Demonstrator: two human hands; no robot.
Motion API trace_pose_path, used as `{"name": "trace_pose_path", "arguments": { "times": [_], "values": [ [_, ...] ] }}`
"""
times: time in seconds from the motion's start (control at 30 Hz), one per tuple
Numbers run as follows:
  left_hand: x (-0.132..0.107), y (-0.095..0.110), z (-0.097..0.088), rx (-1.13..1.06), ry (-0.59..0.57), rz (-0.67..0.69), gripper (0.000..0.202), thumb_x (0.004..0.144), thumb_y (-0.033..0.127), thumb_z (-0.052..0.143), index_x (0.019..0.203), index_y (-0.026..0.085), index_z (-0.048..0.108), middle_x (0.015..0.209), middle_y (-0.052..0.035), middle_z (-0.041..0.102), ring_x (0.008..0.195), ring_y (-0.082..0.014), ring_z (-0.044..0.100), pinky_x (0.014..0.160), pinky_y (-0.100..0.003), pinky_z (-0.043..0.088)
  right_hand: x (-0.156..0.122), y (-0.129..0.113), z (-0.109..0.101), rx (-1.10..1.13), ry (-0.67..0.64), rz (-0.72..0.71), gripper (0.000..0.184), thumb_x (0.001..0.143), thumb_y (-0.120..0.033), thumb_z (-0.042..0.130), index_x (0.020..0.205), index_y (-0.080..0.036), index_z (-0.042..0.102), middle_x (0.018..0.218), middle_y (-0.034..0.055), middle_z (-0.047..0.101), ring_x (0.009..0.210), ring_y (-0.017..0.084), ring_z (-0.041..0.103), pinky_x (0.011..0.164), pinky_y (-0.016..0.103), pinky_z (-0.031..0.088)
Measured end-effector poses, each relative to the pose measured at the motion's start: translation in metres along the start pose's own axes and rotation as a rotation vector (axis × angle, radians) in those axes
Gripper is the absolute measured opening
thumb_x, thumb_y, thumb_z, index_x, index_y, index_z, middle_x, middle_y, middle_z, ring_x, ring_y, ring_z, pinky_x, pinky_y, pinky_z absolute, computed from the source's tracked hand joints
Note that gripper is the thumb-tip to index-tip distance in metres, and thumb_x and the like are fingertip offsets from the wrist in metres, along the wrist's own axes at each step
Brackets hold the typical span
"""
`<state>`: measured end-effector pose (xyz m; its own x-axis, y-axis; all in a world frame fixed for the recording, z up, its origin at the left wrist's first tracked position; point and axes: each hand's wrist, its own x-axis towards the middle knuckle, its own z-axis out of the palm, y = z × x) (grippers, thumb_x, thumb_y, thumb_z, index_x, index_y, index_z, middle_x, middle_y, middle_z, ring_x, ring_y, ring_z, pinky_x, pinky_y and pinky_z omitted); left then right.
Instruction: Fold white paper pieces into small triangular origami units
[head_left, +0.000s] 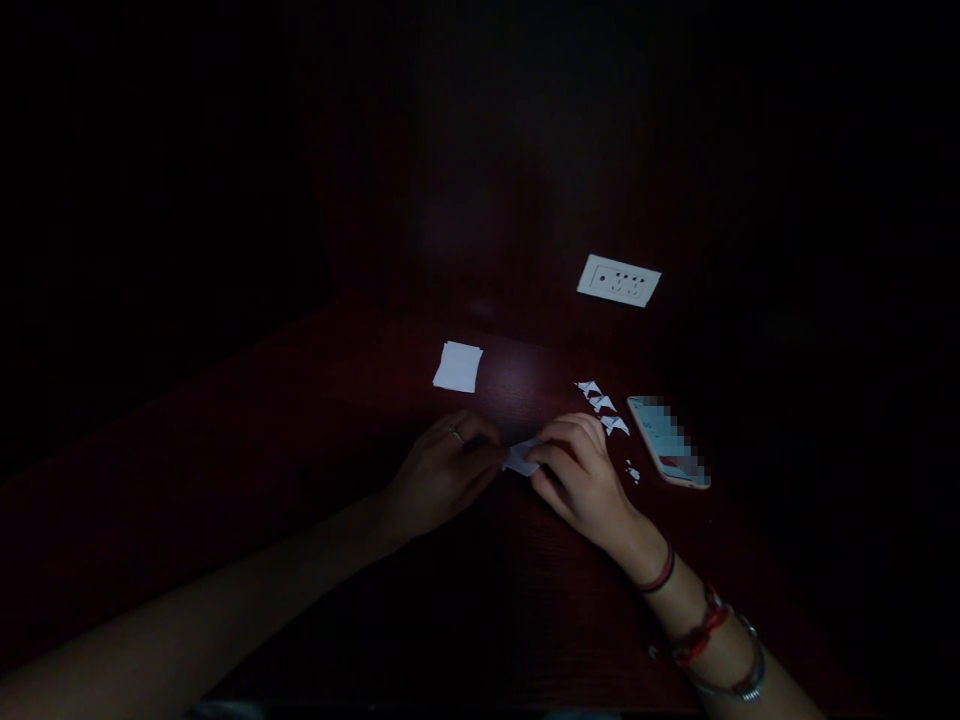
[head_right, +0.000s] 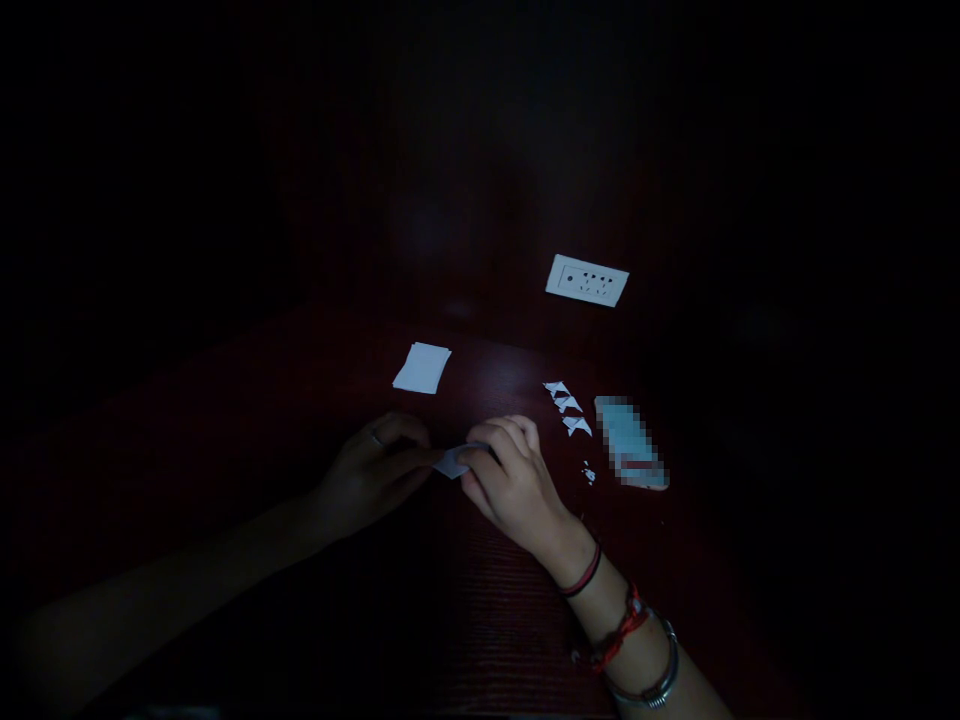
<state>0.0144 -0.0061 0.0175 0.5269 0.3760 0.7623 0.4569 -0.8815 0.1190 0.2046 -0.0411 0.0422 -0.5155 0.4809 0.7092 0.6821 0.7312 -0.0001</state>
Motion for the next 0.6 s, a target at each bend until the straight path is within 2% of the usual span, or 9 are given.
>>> {"name": "trace_pose_path", "arguments": {
  "times": [0.37, 0.6],
  "values": [
    [0.0017, 0.0024, 0.0000, 0.035, -0.007, -0.023, 0.009, 0.079, 0.015, 0.048, 0.080, 0.017, 0.057, 0.080, -0.0019, 0.050, 0.076, -0.0136, 0.046, 0.068, -0.029, 0.040, 0.0004, -0.0007, -0.0005, -0.043, -0.006, -0.052, 0.011, 0.074, -0.015, 0.050, 0.082, -0.019, 0.055, 0.089, 0.0038, 0.050, 0.088, 0.017, 0.046, 0.085, 0.040, 0.033],
    [0.0013, 0.0019, -0.0002, 0.011, 0.005, 0.020, 0.009, 0.078, 0.017, 0.050, 0.083, 0.017, 0.057, 0.082, -0.0024, 0.050, 0.077, -0.0137, 0.046, 0.069, -0.028, 0.041, -0.0004, -0.0004, 0.0007, -0.004, 0.019, 0.018, 0.010, 0.075, -0.014, 0.049, 0.082, -0.018, 0.056, 0.088, 0.0050, 0.049, 0.088, 0.018, 0.045, 0.080, 0.039, 0.037]
  ]
}}
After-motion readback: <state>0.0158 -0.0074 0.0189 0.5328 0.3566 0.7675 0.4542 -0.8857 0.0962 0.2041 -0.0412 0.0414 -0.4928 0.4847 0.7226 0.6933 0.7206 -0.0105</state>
